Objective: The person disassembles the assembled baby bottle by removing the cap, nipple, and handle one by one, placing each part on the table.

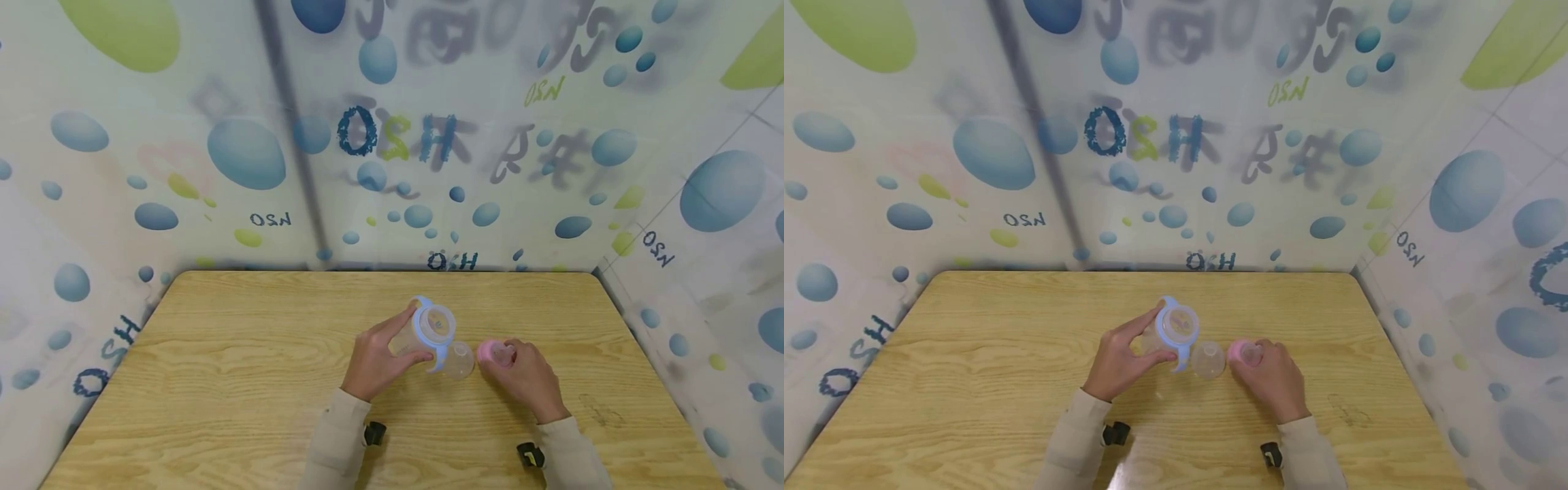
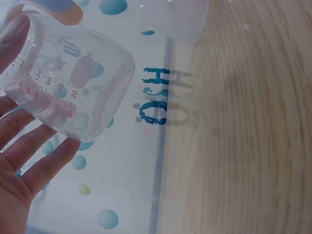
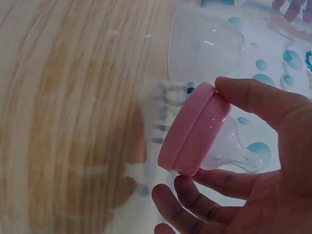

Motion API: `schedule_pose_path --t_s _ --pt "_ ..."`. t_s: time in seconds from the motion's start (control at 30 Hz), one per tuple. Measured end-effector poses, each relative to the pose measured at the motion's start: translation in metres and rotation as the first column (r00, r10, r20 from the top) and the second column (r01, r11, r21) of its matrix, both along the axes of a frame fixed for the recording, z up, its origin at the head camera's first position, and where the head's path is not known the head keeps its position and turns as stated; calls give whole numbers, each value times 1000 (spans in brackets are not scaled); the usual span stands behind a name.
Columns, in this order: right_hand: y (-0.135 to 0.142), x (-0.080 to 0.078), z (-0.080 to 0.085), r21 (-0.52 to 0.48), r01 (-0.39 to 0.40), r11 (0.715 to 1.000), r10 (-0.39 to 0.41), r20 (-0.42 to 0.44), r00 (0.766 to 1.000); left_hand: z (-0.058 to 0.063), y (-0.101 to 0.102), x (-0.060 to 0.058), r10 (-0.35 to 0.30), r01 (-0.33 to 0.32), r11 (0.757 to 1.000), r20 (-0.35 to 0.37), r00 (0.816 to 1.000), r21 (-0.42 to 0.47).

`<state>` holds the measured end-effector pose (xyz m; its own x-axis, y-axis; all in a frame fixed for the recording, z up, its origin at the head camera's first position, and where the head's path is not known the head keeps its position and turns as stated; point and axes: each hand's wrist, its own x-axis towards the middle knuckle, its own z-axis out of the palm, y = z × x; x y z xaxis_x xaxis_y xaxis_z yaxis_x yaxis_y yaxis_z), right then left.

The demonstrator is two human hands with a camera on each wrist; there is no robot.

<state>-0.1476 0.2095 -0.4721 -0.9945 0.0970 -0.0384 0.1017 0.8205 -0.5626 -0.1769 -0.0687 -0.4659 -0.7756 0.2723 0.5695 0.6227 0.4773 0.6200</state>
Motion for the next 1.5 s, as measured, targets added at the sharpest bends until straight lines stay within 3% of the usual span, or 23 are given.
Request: schedule_pose_path --t_s 0.8,1.5 --pt "3 0 -2 -8 7 1000 -6 31 1000 1 0 1 8 -8 1000 5 1000 -2" --pt "0 -2 -8 16 -18 1000 18 0 1000 -1 0 -1 9 -9 1000 -12 1000 -7"
